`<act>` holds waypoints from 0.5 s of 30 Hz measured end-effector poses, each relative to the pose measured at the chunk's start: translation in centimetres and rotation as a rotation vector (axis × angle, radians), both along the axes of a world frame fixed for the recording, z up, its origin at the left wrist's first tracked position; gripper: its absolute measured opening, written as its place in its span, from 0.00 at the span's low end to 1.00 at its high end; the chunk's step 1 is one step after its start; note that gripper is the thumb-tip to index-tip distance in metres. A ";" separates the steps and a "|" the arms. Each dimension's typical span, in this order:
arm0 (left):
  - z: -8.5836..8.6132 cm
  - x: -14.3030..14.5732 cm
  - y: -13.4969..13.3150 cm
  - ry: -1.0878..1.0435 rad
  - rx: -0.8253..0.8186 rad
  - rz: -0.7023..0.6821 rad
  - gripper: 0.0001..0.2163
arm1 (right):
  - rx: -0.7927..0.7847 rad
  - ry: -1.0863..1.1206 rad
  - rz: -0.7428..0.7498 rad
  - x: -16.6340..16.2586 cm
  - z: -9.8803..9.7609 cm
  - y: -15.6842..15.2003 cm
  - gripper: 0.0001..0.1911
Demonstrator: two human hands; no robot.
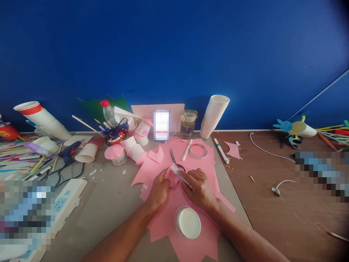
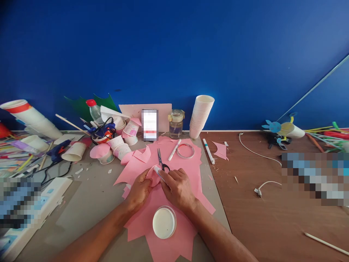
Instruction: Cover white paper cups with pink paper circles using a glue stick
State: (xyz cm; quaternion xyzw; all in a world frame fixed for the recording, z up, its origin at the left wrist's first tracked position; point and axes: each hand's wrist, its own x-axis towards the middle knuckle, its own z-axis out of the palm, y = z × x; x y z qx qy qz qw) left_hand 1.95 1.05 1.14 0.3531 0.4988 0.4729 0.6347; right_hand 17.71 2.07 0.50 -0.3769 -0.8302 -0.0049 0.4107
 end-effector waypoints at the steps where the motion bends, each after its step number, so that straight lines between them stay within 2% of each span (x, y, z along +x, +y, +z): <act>1: -0.1 0.0 0.1 -0.024 -0.004 0.012 0.22 | 0.008 0.016 -0.004 0.2 -0.1 0.0 0.13; 4: -0.8 -0.2 0.5 -0.101 -0.025 0.081 0.23 | -0.058 0.153 0.009 0.7 -0.4 -0.2 0.14; 6: -1.2 -0.3 0.7 -0.148 -0.032 0.113 0.20 | -0.221 0.341 -0.033 0.9 -0.7 -0.4 0.16; 9: -1.4 -0.3 0.9 -0.223 -0.035 0.133 0.16 | -0.537 0.738 -0.106 0.9 -0.9 -0.3 0.19; 12: -1.0 -0.2 0.8 -0.312 -0.043 0.137 0.14 | -0.746 1.124 -0.043 0.9 -1.0 0.4 0.19; 15: -0.7 0.0 0.7 -0.350 -0.053 0.128 0.10 | -0.811 1.294 0.012 0.9 -0.9 0.8 0.17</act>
